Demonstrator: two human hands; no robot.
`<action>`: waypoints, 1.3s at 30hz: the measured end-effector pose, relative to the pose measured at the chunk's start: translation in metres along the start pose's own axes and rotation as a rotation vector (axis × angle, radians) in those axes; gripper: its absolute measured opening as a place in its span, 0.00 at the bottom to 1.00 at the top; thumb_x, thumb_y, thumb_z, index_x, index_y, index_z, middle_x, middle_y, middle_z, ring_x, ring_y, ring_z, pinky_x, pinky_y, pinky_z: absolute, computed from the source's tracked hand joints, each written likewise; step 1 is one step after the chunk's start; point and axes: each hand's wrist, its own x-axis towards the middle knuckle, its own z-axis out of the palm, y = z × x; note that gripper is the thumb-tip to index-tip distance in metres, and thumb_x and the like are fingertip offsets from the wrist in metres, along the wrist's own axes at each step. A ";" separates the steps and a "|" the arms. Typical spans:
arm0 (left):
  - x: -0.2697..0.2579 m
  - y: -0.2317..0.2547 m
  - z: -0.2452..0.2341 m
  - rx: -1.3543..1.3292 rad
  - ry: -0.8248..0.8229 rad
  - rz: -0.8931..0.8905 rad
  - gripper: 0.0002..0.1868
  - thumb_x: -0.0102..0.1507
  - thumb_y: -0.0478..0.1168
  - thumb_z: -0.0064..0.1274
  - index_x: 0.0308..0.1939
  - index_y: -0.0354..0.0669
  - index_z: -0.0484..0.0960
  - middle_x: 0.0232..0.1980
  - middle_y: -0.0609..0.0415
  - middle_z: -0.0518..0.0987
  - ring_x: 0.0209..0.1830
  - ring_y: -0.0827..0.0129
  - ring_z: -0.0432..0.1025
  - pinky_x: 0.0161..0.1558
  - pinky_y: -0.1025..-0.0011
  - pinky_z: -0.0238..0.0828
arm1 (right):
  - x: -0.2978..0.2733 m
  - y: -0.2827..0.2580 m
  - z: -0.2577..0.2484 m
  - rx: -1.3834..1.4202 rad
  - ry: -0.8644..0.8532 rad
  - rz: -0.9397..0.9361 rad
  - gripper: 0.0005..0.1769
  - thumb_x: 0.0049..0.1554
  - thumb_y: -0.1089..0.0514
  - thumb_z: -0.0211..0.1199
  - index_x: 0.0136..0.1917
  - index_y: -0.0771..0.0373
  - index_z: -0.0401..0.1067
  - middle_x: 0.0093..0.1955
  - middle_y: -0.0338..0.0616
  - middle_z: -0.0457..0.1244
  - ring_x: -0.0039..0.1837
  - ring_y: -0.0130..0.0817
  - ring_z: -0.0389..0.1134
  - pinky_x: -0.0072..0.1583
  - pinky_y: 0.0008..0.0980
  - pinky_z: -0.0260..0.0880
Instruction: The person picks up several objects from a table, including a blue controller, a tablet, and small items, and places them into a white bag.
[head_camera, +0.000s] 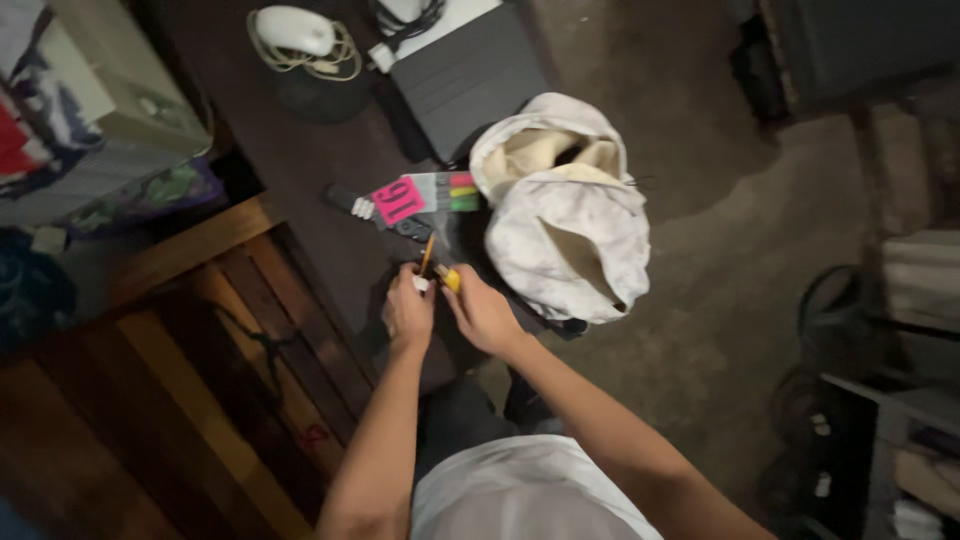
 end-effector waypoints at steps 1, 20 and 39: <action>0.001 0.004 0.002 -0.005 -0.009 0.009 0.18 0.58 0.40 0.62 0.51 0.44 0.76 0.48 0.38 0.81 0.47 0.40 0.75 0.43 0.48 0.70 | -0.013 -0.010 -0.019 0.118 0.126 -0.140 0.16 0.64 0.61 0.58 0.62 0.66 0.60 0.49 0.61 0.65 0.51 0.62 0.68 0.49 0.48 0.69; -0.036 0.049 -0.049 -0.283 -0.116 -0.026 0.09 0.58 0.39 0.64 0.34 0.37 0.84 0.21 0.55 0.78 0.18 0.75 0.72 0.24 0.73 0.69 | -0.057 0.096 -0.122 -0.383 0.471 0.018 0.23 0.54 0.62 0.64 0.62 0.59 0.65 0.58 0.48 0.62 0.62 0.50 0.63 0.54 0.42 0.69; -0.033 0.165 -0.013 -0.403 -0.565 0.017 0.05 0.58 0.35 0.62 0.34 0.37 0.85 0.22 0.55 0.79 0.15 0.77 0.70 0.18 0.76 0.64 | -0.048 0.135 -0.184 -0.205 0.162 -0.028 0.47 0.43 0.46 0.75 0.72 0.53 0.60 0.61 0.52 0.64 0.57 0.52 0.67 0.54 0.47 0.70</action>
